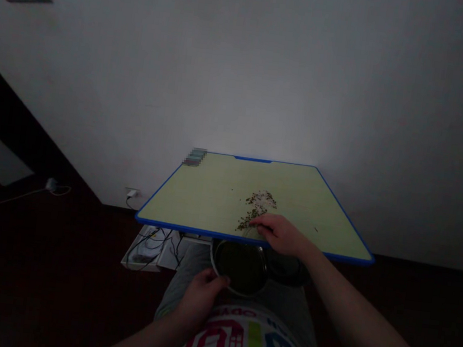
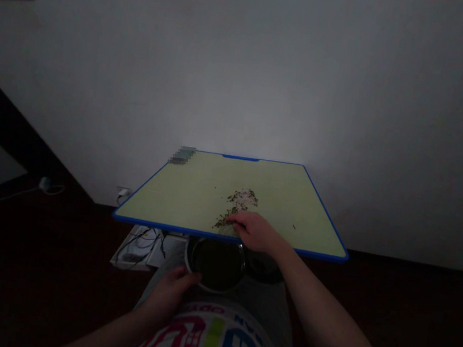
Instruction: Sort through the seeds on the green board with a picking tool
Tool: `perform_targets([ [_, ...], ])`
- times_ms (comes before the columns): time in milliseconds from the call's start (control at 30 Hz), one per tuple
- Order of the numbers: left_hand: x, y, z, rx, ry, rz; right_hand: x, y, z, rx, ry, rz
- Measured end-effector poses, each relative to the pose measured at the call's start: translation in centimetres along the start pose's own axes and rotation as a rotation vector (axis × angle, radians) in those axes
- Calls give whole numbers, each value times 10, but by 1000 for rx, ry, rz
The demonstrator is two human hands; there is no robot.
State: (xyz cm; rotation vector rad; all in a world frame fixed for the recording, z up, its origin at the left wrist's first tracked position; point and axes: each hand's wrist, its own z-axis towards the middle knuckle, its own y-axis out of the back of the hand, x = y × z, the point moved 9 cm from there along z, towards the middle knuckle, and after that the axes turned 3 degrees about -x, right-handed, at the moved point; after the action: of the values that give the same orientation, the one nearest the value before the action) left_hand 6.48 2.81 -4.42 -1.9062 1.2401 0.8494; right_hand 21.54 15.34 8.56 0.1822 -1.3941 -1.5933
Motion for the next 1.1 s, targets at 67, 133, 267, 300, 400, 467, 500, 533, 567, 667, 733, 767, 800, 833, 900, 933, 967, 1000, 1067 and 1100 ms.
perform_targets([
  [67,3,0,0,40,12,-32,0,0,0,3,4,-1],
  [133,6,2,0,75,30,-68,1,1,0,3,5,-4],
  [267,12,13,-1,98,85,-171,4,2,0,8,-1,16],
  [300,13,16,-1,102,93,-201,4,3,1,8,-5,19],
  [400,15,19,1,114,101,-258,5,4,1,1,-8,25],
  [467,20,20,4,100,123,-258,5,4,1,-1,-3,33],
  [500,22,21,6,85,137,-250,5,5,1,-6,-4,38],
  [533,24,21,7,77,148,-244,4,6,0,-14,-8,44],
  [567,25,22,7,76,153,-244,3,8,-1,-27,-15,50],
  [667,24,29,7,67,144,-258,-1,15,-6,-67,-37,68],
  [733,26,40,6,9,168,-252,-6,19,-9,-80,-55,74],
  [767,25,43,6,-8,169,-243,-8,21,-10,-87,-68,77],
  [800,25,44,5,-10,164,-230,-11,22,-11,-94,-83,83],
  [833,25,45,5,-15,164,-224,-14,24,-12,-103,-100,91],
  [900,24,43,5,-12,156,-222,-22,26,-14,-126,-142,111],
  [933,24,41,4,-8,149,-225,-26,26,-15,-138,-168,126],
  [967,23,38,3,-1,137,-230,-30,26,-16,-148,-196,147],
  [1000,22,36,3,9,127,-237,-35,25,-17,-157,-226,177],
  [1067,21,32,1,28,124,-252,-43,23,-20,-172,-285,257],
  [1100,21,29,-1,41,130,-262,-47,22,-22,-179,-312,298],
])
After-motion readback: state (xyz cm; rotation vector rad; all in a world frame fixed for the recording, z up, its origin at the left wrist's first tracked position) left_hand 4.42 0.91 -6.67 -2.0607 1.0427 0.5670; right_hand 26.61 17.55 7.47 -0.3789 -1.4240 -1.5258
